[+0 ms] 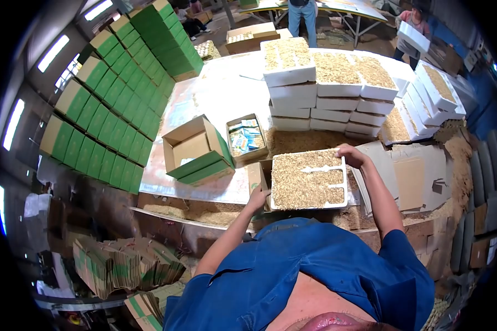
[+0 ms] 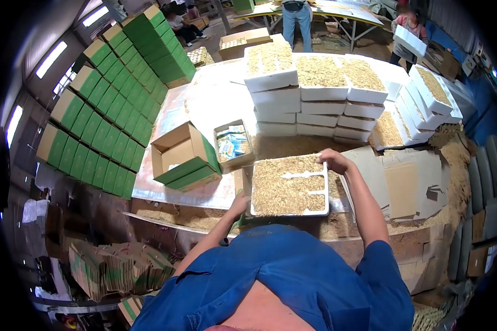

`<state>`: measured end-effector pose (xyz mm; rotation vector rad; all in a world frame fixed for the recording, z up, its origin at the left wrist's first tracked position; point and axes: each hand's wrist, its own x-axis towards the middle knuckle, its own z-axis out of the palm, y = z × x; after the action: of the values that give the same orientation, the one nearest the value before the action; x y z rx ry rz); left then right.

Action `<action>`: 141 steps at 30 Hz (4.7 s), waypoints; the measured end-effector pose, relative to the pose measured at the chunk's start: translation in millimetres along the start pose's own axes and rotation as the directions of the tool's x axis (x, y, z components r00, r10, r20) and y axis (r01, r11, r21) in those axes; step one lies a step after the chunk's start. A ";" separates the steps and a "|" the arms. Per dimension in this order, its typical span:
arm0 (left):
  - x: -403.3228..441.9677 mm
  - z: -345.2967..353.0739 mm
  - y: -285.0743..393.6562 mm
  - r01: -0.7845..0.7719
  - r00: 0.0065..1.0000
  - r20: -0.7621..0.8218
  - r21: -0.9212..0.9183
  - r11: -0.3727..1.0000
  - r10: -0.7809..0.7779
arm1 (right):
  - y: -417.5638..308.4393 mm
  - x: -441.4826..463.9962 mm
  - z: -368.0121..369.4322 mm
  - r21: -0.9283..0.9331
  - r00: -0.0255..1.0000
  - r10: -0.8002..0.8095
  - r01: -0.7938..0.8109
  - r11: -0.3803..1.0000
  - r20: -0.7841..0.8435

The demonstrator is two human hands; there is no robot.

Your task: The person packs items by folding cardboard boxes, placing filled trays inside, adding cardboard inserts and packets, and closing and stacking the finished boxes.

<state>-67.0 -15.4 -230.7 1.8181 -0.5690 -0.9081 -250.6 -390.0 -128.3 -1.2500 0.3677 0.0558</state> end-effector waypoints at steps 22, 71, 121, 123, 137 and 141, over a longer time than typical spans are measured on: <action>-8.8 -17.3 -7.1 0.047 0.989 -0.133 -0.131 0.990 -0.064 | 50.4 72.9 94.1 -0.127 0.893 -0.077 0.022 0.992 -0.444; -12.2 7.1 77.0 0.189 0.979 -0.164 0.471 0.861 -0.125 | 30.1 -32.2 25.5 -0.857 0.610 -0.623 -0.469 0.214 -0.490; 97.5 -92.2 53.1 -0.187 0.821 -0.338 0.603 0.776 0.460 | -119.7 -111.2 36.7 -0.786 0.495 -0.652 -0.112 0.608 -0.575; 130.3 -101.6 50.1 -0.145 0.813 -0.340 0.667 0.731 0.472 | -130.1 -72.5 92.6 -0.790 0.723 -0.569 0.055 0.611 -0.390; 194.6 -125.2 27.6 0.060 0.887 -0.372 0.681 0.730 0.274 | -52.4 107.4 135.5 -0.928 0.986 0.078 0.109 0.356 0.146; 179.0 -124.2 44.8 0.029 0.802 -0.491 0.600 0.799 0.340 | -62.0 112.8 141.1 -0.923 0.978 0.138 0.098 0.372 0.159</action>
<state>141.3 -92.5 -219.8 2.4119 -0.6329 0.0115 -95.6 -296.1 -68.3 -2.3849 0.1283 0.4884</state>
